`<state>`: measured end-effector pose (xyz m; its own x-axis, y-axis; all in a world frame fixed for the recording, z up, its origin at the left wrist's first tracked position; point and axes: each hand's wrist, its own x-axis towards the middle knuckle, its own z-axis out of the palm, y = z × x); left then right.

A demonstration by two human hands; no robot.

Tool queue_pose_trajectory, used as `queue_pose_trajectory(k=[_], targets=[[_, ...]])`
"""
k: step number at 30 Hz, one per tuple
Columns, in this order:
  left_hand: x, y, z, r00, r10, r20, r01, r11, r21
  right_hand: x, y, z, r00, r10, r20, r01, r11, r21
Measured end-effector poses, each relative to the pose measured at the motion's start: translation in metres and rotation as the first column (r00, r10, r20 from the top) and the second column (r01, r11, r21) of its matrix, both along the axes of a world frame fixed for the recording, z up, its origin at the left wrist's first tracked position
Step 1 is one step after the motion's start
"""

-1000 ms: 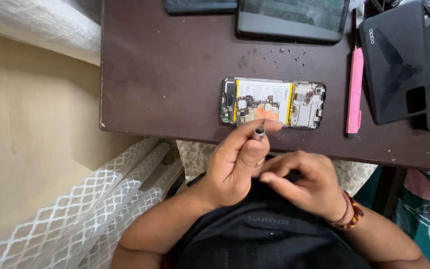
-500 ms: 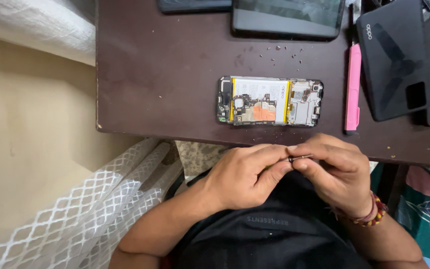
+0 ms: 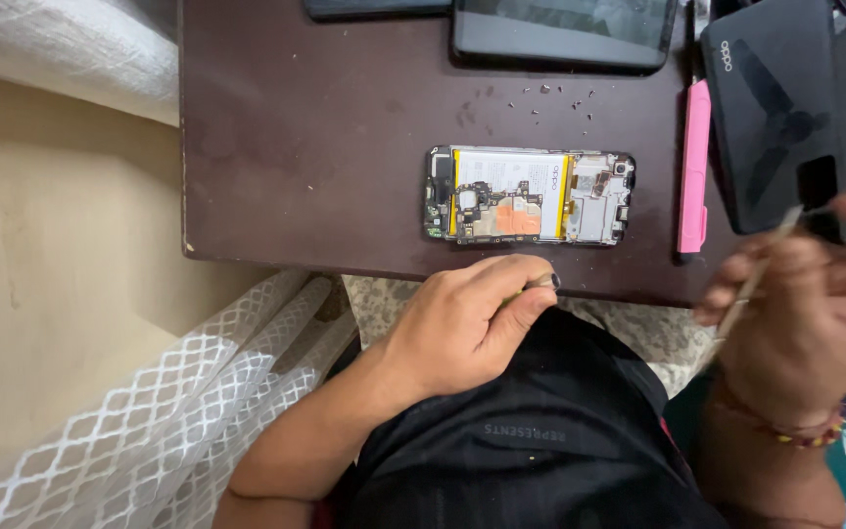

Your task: The person repairs a disassembled smartphone lying on a small table, using a green-handled screwdriver to unscrew and pry internal components while holding the board with the other hand. They lift out a small board component, set it aside, and continue prying and unscrewing parts inside the phone frame.

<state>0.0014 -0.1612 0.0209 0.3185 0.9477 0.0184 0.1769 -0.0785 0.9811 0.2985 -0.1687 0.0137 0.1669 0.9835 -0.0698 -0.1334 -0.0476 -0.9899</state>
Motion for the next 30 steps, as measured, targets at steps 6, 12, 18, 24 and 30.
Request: queue_pose_trajectory(k=[6, 12, 18, 24, 30], targets=[[0.001, 0.001, -0.002, 0.999, -0.043, -0.007, 0.044, 0.998, 0.052, 0.004, -0.003, -0.015, 0.865, 0.208, -0.457, -0.315, 0.934, -0.17], [0.002, 0.002, -0.004, 0.999, -0.033, -0.015, 0.033, 0.999, 0.03, -0.007, 0.007, -0.005, 0.802, 0.432, -0.413, -0.508, 0.856, -0.091], [0.002, 0.002, -0.005, 0.999, -0.052, -0.008, 0.052, 0.999, 0.009, -0.034, 0.004, 0.012, 0.836, 0.525, -0.16, -0.537, 0.843, -0.04], [0.0, 0.002, -0.006, 0.991, -0.116, -0.062, 0.117, 0.993, 0.016, -0.037, 0.011, 0.013, 0.794, 0.567, -0.219, -0.6, 0.789, -0.129], [-0.001, 0.003, -0.004, 0.991, -0.125, -0.054, 0.125, 0.992, -0.005, -0.028, 0.009, 0.007, 0.817, 0.552, -0.166, -0.573, 0.808, -0.136]])
